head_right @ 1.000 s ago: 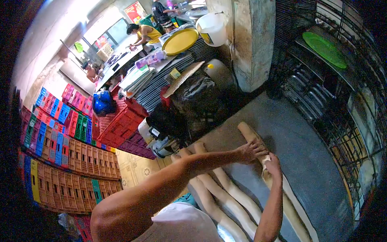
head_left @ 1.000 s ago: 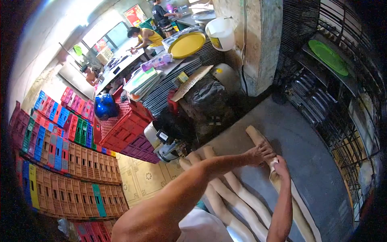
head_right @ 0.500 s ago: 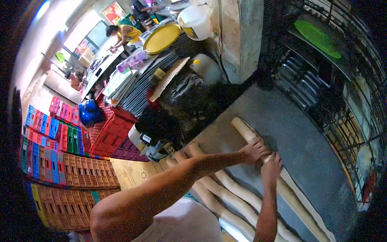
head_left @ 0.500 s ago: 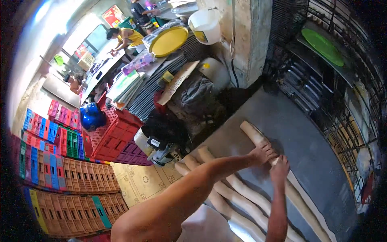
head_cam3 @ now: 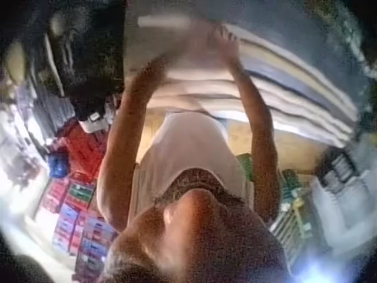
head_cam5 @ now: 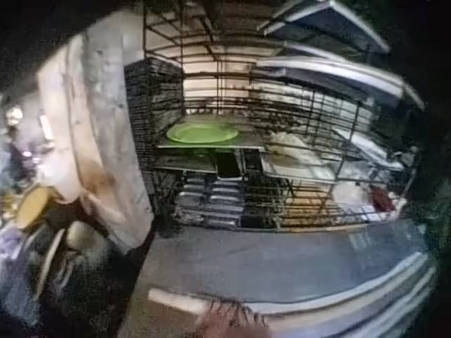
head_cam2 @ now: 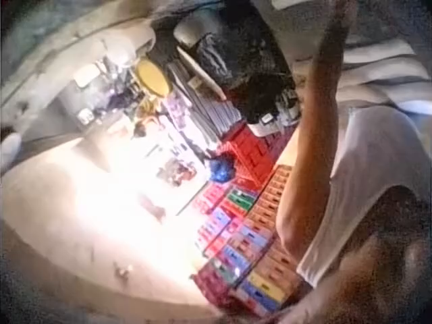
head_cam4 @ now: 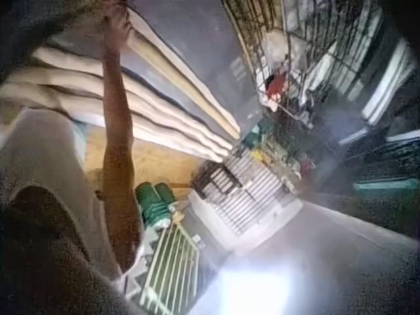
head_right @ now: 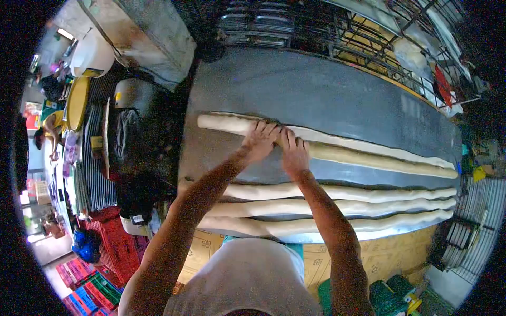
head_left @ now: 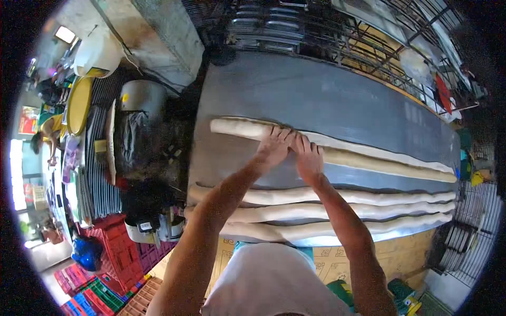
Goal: Rolling and cutting long strips of dough on a metal preparation table in a bakery.
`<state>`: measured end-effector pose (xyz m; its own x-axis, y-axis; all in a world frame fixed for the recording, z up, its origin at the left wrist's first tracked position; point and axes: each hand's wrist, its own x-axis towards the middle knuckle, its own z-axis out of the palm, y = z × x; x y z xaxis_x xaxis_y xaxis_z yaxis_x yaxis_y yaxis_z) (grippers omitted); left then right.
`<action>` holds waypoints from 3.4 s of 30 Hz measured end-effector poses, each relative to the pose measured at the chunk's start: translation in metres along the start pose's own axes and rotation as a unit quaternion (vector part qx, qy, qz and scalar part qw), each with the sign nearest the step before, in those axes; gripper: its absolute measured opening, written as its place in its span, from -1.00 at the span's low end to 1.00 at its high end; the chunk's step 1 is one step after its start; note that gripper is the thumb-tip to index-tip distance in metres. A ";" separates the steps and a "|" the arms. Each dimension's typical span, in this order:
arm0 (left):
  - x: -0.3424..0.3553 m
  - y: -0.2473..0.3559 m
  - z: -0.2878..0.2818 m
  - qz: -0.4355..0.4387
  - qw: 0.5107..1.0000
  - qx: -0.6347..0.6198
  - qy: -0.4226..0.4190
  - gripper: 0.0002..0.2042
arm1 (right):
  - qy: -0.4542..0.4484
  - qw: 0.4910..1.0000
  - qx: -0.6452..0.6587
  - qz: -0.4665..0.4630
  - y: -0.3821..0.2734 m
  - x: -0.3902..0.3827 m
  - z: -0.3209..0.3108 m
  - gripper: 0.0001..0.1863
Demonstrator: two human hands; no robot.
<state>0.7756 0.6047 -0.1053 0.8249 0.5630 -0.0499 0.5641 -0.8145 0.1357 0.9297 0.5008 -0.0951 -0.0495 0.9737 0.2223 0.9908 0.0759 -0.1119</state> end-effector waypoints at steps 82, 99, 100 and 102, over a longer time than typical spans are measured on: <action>0.087 0.181 0.035 -0.061 0.996 -0.055 -0.030 -0.22 | -0.154 0.973 0.166 0.039 0.200 -0.066 -0.014 -0.34; 0.112 0.211 0.092 -0.014 0.995 -0.016 0.098 -0.51 | -0.323 0.897 0.261 0.152 0.217 -0.064 -0.065 -0.35; 0.119 0.209 0.088 -0.036 0.995 -0.037 0.086 -0.49 | -0.308 0.935 0.089 0.151 0.205 -0.064 -0.076 -0.38; 0.127 0.215 0.069 -0.038 0.996 -0.051 0.058 -0.47 | -0.147 0.987 -0.029 0.057 0.211 -0.115 -0.047 -0.42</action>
<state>1.0042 0.4916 -0.1508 0.7669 0.6398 0.0495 0.6136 -0.7537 0.2353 1.1503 0.3952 -0.0986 0.0368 0.9960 -0.0809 0.9971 -0.0420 -0.0631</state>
